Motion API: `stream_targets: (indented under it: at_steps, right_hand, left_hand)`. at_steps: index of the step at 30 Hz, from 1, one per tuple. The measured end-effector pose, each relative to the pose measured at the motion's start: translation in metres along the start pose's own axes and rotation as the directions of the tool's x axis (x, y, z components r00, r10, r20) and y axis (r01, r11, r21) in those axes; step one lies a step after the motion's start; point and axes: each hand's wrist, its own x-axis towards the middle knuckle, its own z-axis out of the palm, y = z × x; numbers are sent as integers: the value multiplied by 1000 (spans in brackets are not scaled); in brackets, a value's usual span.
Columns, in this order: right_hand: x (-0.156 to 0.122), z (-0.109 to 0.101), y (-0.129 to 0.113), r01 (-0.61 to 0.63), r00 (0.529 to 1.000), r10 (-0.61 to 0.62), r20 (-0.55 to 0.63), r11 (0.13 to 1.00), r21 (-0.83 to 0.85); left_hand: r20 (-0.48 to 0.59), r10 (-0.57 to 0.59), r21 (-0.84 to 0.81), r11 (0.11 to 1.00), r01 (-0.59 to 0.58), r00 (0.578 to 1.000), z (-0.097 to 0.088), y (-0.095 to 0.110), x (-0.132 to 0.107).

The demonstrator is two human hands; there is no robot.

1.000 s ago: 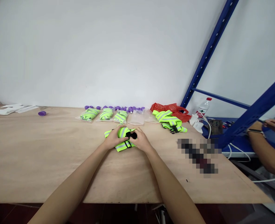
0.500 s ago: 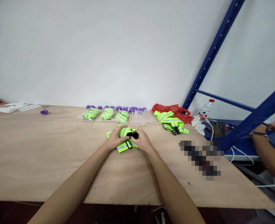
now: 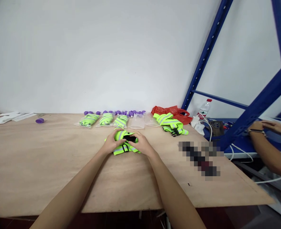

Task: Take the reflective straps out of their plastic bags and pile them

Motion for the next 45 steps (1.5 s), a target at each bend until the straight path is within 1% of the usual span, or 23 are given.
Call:
stream_targets:
  at_steps: [6, 10, 15, 17, 21, 23, 26, 30, 36, 42, 45]
  right_hand:
    - [-2, 1, -4, -31, 999, 32, -28, 999, 38]
    - [-3, 1, -4, -47, 999, 47, -1, 997, 68]
    - [-2, 3, 4, -109, 994, 106, 31, 987, 117]
    - [-2, 5, 5, -113, 994, 112, 13, 986, 121]
    - [0, 11, 2, -125, 989, 132, -61, 986, 111]
    - [0, 12, 2, -125, 988, 134, -70, 985, 116]
    - [0, 13, 2, -121, 989, 130, -69, 985, 122]
    - [-1, 11, 3, -123, 988, 129, -79, 989, 85]
    - [0, 8, 4, -48, 997, 54, -63, 994, 93]
    - [1, 5, 7, -55, 995, 65, -79, 990, 129]
    - [0, 2, 8, -65, 994, 79, -78, 985, 161]
  left_hand:
    - [32, 19, 3, 1000, -19, 999, 0, -4, 0]
    - [40, 7, -4, 1000, -7, 999, 0, -1, -1]
    - [59, -2, 6, 1000, 2, 998, 0, 2, -1]
    - [58, -10, 5, 1000, 10, 998, 0, 1, -1]
    - [51, -10, -18, 1000, 11, 999, 2, -2, 1]
    - [49, 0, -24, 1000, 1, 999, 2, -2, 1]
    - [36, 5, -8, 1000, -5, 999, 2, 0, 1]
    - [9, -1, -6, 1000, 1, 1000, 1, 1, 0]
    - [-36, -23, -45, 999, 21, 999, -1, -5, 2]
    - [-80, -25, -90, 996, 17, 996, -2, -9, 4]
    - [-93, -55, -122, 992, 43, 994, -4, -12, 5]
